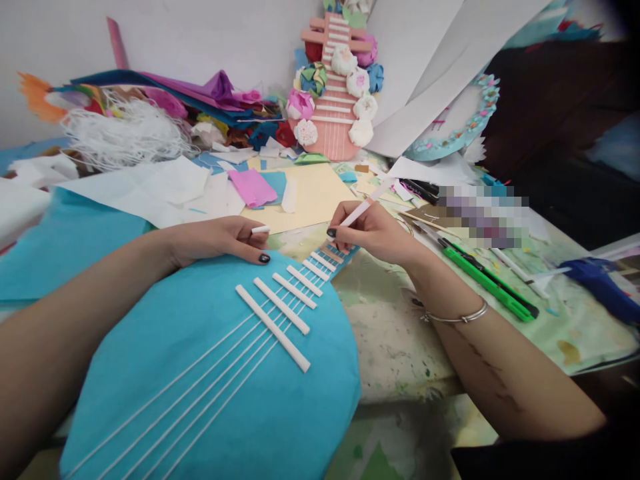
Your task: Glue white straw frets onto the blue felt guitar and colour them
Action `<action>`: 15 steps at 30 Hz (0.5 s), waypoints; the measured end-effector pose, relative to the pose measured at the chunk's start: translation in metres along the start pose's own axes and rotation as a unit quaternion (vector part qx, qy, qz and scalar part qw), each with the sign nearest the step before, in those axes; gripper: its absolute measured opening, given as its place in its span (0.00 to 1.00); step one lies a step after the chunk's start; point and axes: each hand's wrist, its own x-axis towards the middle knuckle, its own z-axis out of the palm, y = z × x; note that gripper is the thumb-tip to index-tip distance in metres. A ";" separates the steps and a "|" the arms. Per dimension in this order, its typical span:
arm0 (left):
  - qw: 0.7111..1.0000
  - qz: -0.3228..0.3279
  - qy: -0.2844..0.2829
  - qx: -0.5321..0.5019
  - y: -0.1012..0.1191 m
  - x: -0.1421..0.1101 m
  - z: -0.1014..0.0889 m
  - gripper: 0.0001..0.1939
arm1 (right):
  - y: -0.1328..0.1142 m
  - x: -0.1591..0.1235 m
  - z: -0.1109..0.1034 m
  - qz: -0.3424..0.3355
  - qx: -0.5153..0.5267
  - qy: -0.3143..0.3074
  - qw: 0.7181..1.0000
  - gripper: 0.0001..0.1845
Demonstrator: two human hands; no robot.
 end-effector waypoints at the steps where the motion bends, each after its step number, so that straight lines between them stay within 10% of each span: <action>1: 1.000 0.001 0.000 0.000 0.000 0.000 0.000 0.25 | 0.000 0.000 0.000 0.000 -0.002 -0.001 1.000 0.05; 15: 1.000 0.000 0.004 0.003 0.003 -0.001 0.003 0.25 | -0.005 -0.001 0.000 -0.003 -0.018 0.043 0.999 0.10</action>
